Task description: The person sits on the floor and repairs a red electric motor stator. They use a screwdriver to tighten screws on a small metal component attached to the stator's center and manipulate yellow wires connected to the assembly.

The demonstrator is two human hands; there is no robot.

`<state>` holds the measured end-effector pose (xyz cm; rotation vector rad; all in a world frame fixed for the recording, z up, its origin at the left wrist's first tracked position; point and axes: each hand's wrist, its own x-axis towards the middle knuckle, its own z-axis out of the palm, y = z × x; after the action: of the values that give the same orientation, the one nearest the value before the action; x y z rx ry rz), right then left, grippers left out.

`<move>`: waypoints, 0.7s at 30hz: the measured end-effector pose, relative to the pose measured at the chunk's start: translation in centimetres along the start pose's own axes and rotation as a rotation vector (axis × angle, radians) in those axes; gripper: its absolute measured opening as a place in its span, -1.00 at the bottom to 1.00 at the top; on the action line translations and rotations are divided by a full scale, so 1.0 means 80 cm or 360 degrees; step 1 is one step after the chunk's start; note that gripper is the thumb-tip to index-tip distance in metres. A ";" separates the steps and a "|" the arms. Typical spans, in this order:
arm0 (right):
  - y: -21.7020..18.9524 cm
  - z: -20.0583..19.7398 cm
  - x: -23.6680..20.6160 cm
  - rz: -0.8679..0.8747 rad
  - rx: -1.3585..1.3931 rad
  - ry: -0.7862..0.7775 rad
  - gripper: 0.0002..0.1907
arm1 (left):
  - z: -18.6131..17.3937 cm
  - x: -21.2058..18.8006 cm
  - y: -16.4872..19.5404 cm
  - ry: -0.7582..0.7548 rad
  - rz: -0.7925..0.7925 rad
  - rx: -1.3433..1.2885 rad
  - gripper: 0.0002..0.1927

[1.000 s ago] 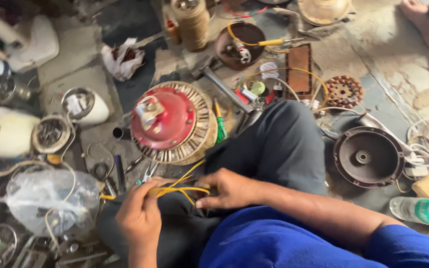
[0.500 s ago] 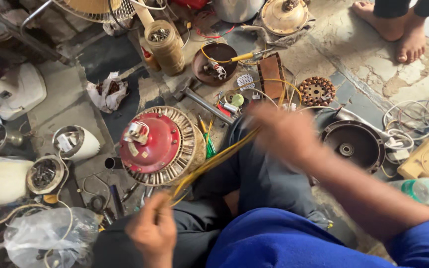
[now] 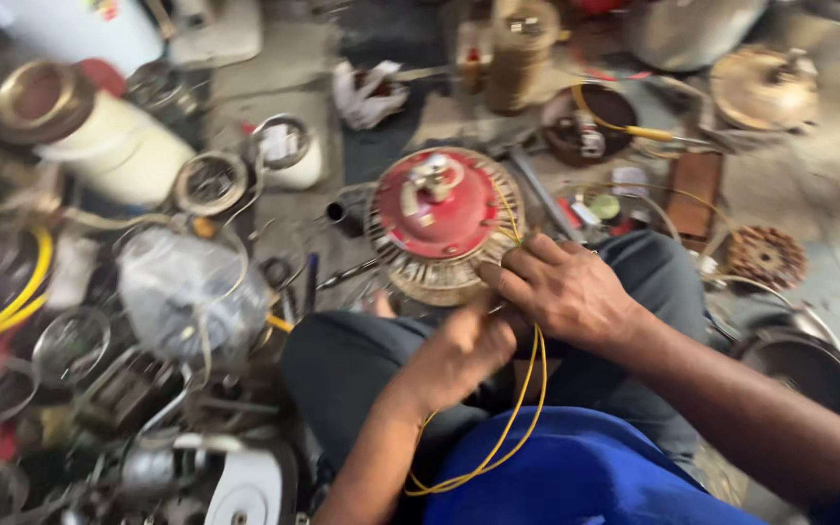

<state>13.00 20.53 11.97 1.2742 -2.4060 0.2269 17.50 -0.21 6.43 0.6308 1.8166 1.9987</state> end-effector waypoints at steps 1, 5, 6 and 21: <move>-0.001 0.003 0.009 -0.0025 -0.0030 -0.0075 -0.54 | -0.016 0.001 0.006 0.0229 -0.0236 0.0338 -0.50; 0.002 0.013 0.023 -0.0269 -0.0035 -0.0087 -0.53 | -0.035 0.007 -0.001 0.0694 -0.0156 0.0122 -0.52; 0.002 0.016 0.023 -0.0286 -0.0018 -0.0140 -0.54 | -0.043 0.009 -0.005 0.0656 -0.0106 0.0015 -0.56; 0.001 0.068 -0.075 0.0578 0.1270 0.0307 -0.60 | -0.021 0.048 -0.067 0.1032 0.0239 -0.0806 -0.82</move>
<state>14.43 23.31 4.55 0.9939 -2.4223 1.4538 13.21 1.04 1.32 -0.0538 1.4610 2.8532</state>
